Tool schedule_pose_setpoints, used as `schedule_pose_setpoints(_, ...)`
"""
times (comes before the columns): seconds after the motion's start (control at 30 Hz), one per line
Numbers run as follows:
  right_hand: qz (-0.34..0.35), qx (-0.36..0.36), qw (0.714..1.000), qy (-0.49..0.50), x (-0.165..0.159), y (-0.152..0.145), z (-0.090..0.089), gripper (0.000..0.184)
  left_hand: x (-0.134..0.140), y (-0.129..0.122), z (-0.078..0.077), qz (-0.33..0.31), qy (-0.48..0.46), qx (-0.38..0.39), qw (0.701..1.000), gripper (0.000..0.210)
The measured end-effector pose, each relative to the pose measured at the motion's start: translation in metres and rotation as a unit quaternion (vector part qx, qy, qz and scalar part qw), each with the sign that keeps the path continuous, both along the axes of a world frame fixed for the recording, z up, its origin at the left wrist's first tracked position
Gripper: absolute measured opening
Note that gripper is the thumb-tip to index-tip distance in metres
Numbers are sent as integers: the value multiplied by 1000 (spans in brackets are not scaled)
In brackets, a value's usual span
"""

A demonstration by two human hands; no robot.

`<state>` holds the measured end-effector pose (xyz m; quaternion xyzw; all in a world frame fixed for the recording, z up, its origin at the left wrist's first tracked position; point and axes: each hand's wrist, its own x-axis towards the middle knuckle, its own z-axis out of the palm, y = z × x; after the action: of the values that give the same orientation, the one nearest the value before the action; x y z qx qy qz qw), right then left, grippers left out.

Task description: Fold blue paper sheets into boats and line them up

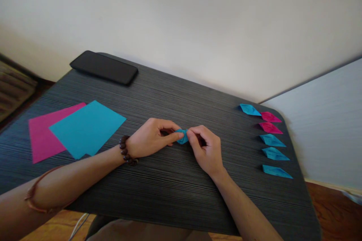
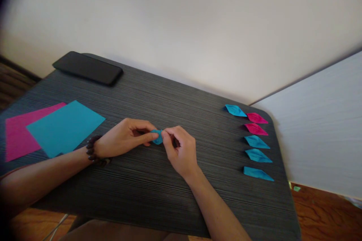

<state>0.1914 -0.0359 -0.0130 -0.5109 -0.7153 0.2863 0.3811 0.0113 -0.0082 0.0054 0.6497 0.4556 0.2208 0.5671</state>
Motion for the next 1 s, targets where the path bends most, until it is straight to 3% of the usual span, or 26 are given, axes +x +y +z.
schedule_pose_setpoints(0.53, 9, 6, 1000, -23, -1, 0, 0, 14, 0, -3, -1, -26, -4, 3, 1000, 24)
schedule_pose_setpoints(0.73, 2, 13, 1000, -5, -1, 0, 2, 13, -2, -1, -6, -28, 26, 37, 999, 39)
schedule_pose_setpoints(1.0, 28, 18, 999, -11, -2, -1, 2, 11, 0, -4, -2, -25, 71, 63, 995, 19)
